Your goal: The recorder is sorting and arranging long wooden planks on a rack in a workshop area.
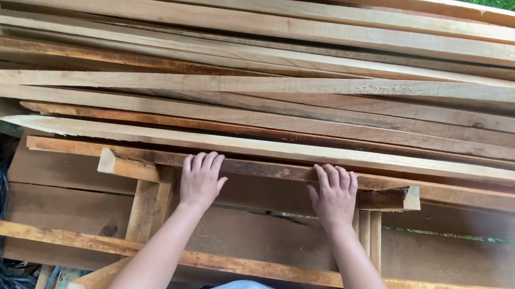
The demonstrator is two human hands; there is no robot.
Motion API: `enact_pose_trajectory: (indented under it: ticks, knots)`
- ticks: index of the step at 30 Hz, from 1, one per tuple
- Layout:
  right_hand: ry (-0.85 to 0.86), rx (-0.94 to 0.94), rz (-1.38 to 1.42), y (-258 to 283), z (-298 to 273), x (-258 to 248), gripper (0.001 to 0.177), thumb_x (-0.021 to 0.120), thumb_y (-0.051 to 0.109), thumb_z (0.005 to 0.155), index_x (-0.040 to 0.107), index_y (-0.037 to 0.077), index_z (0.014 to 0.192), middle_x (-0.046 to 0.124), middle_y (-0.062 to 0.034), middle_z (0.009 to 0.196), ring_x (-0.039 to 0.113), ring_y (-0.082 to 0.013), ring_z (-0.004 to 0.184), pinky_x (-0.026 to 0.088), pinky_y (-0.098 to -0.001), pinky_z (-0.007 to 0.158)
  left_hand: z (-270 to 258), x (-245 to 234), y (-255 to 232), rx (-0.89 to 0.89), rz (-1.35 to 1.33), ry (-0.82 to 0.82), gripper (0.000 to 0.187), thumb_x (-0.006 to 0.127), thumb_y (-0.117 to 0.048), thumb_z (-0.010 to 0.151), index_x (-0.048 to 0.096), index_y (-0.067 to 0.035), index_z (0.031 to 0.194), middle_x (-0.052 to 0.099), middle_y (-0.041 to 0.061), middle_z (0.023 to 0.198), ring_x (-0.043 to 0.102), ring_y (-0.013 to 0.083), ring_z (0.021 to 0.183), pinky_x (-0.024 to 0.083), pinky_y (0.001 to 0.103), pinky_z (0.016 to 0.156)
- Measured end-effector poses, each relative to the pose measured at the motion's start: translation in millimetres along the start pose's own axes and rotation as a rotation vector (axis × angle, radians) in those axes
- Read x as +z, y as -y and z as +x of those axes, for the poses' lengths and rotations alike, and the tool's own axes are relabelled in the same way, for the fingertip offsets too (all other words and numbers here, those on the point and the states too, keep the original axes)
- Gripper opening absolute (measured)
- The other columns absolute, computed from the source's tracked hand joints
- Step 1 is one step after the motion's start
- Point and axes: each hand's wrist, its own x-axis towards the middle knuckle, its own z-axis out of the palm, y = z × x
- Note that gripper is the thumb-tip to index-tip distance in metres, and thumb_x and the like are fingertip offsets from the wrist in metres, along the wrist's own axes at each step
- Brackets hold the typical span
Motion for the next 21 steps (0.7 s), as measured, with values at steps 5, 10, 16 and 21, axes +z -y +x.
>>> enact_pose_trajectory:
  ticks: [5, 10, 16, 21]
  knots:
    - [0.044, -0.007, 0.009, -19.7, 7.6, 10.3, 0.062, 0.082, 0.050, 0.067, 0.067, 0.033, 0.125, 0.064, 0.0090, 0.119, 0.057, -0.0180, 0.117, 0.036, -0.0472, 0.115, 7.7, 12.9, 15.0, 0.037, 0.069, -0.120, 0.054, 0.081, -0.044, 0.078, 0.063, -0.030, 0.127, 0.064, -0.008, 0.124, 0.057, 0.0167, 0.121, 0.036, 0.050, 0.113]
    - [-0.018, -0.039, 0.095, -20.1, 34.6, -32.4, 0.057, 0.079, 0.050, 0.074, 0.067, 0.031, 0.126, 0.067, 0.0100, 0.120, 0.059, -0.0162, 0.117, 0.039, -0.0433, 0.113, 18.6, -22.2, 31.6, 0.057, -0.009, -0.235, 0.049, 0.079, -0.042, 0.082, 0.065, -0.033, 0.127, 0.064, -0.010, 0.126, 0.054, 0.0156, 0.123, 0.037, 0.046, 0.111]
    - [-0.109, -0.110, 0.186, -9.3, 80.4, -106.5, 0.049, 0.079, 0.048, 0.080, 0.067, 0.032, 0.125, 0.067, 0.0117, 0.115, 0.062, -0.0129, 0.110, 0.040, -0.0368, 0.101, 33.8, -97.1, 61.5, 0.074, -0.113, -0.273, 0.051, 0.077, -0.044, 0.082, 0.065, -0.030, 0.130, 0.065, -0.008, 0.126, 0.055, 0.0173, 0.124, 0.032, 0.048, 0.116]
    - [-0.064, -0.146, 0.218, -8.8, 83.7, -157.5, 0.044, 0.080, 0.046, 0.078, 0.071, 0.028, 0.117, 0.069, 0.0093, 0.106, 0.066, -0.0151, 0.101, 0.047, -0.0356, 0.094, 9.5, -166.0, 59.7, 0.151, -0.185, -0.269, 0.058, 0.072, -0.056, 0.083, 0.063, -0.029, 0.134, 0.067, -0.005, 0.126, 0.059, 0.0175, 0.123, 0.030, 0.050, 0.120]
